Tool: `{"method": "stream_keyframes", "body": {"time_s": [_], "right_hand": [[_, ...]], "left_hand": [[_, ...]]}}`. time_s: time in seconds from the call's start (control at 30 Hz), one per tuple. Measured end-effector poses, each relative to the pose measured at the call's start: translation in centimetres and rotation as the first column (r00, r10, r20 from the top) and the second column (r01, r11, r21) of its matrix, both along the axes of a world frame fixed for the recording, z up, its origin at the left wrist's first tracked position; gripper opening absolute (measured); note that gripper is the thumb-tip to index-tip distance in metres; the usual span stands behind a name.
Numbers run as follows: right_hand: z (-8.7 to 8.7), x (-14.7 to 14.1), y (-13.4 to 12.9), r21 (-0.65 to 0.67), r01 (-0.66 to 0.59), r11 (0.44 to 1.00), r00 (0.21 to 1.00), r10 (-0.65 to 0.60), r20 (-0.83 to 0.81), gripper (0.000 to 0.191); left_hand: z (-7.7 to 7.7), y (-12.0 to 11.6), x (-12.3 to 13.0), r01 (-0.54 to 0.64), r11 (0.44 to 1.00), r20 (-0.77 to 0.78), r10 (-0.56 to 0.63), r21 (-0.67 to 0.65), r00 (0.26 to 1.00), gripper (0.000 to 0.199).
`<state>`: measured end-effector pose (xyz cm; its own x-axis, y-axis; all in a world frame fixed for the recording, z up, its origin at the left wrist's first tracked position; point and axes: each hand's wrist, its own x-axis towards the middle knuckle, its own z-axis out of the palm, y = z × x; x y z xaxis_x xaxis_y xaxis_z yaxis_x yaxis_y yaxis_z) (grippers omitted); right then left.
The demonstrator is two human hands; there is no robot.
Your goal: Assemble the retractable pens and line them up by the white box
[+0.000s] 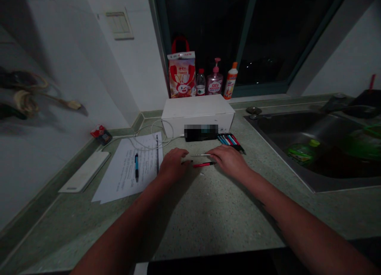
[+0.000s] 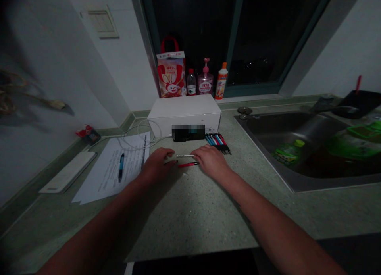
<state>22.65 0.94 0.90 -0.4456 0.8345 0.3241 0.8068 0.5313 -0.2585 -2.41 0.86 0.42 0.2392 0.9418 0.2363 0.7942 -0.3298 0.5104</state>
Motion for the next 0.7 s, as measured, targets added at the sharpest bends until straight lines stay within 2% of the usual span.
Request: {"method": "stream_keyframes", "body": {"time_s": [0.07,0.2,0.4,0.6,0.7], "right_hand": [[-0.1,-0.1,0.0,-0.004,-0.016,1.0,1.0,0.016,0.002,0.021],[-0.1,-0.3,-0.2,-0.022,-0.059,0.998,0.998,0.058,-0.014,0.02],[0.3,-0.9,-0.6,-0.055,-0.091,0.994,0.994,0.088,-0.06,0.018],[0.8,0.0,-0.3,-0.086,-0.013,0.996,0.999,0.009,-0.041,0.014],[1.0,0.6,-0.1,-0.151,-0.062,0.987,0.997,0.055,-0.044,0.013]], "left_hand": [[0.3,-0.2,0.3,0.049,0.999,0.043,-0.05,0.019,0.998,0.027],[0.8,-0.7,1.0,0.124,0.992,-0.013,-0.124,0.012,0.992,0.015],[0.6,-0.9,1.5,0.097,0.995,-0.007,-0.097,0.001,0.995,0.015],[0.9,-0.7,1.1,0.065,0.998,-0.041,-0.064,0.016,0.997,0.014],[1.1,-0.7,0.9,0.07,0.997,-0.066,-0.071,-0.012,0.995,0.014]]}}
